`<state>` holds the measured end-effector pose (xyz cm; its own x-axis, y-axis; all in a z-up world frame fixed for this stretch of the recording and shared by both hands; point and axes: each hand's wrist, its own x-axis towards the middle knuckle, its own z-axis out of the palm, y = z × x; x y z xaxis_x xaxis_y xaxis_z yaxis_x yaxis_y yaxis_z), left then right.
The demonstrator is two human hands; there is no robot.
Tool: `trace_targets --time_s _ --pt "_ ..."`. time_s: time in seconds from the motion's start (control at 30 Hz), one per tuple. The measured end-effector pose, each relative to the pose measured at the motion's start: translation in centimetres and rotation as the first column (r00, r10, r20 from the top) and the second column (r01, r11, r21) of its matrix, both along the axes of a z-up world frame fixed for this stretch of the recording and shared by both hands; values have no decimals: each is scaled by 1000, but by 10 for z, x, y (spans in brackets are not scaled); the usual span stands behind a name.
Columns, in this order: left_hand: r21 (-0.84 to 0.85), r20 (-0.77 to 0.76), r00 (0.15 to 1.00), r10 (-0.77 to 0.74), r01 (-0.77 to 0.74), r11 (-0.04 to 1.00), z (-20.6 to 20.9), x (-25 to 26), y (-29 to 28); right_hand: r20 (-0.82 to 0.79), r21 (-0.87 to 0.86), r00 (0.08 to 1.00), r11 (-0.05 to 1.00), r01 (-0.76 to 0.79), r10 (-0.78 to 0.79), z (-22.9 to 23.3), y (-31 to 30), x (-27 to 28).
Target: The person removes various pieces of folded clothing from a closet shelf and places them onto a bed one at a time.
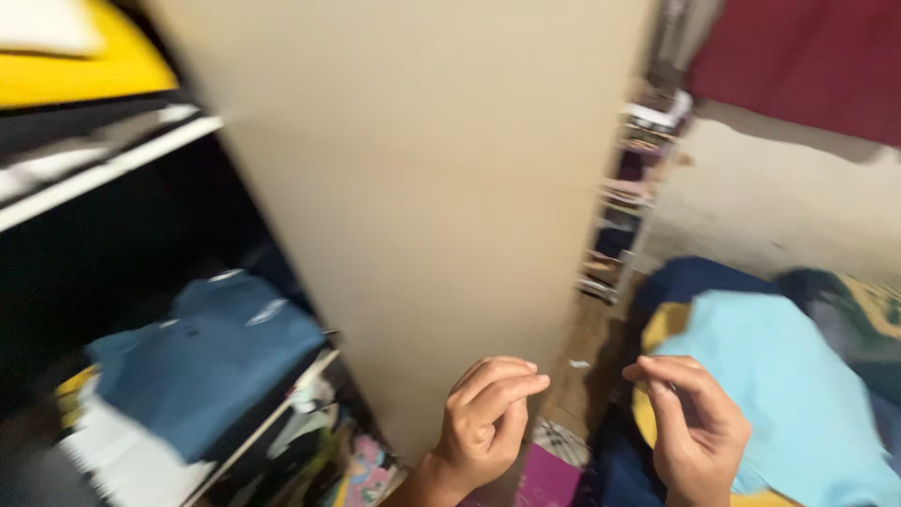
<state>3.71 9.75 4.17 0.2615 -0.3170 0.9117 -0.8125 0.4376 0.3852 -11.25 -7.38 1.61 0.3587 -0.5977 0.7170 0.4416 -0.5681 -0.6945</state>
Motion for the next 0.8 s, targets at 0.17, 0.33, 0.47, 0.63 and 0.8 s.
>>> trace_targets --time_s 0.17,0.33,0.47,0.63,0.8 --pt "-37 9 958 285 -285 958 36 51 107 -81 -118 979 973 -197 188 37 88 81" --pt "-87 -70 829 554 -558 825 73 86 205 -151 -226 933 907 -355 327 84 188 172" --pt "-69 -106 717 689 -697 714 115 112 265 -157 -399 939 851 -342 305 139 260 226" --pt "-134 -7 533 846 -839 528 175 157 296 -153 -510 953 805 -304 263 214 322 281" --pt "-134 -45 539 841 -837 530 213 196 307 -6 -630 995 772 -80 99 277 347 330"
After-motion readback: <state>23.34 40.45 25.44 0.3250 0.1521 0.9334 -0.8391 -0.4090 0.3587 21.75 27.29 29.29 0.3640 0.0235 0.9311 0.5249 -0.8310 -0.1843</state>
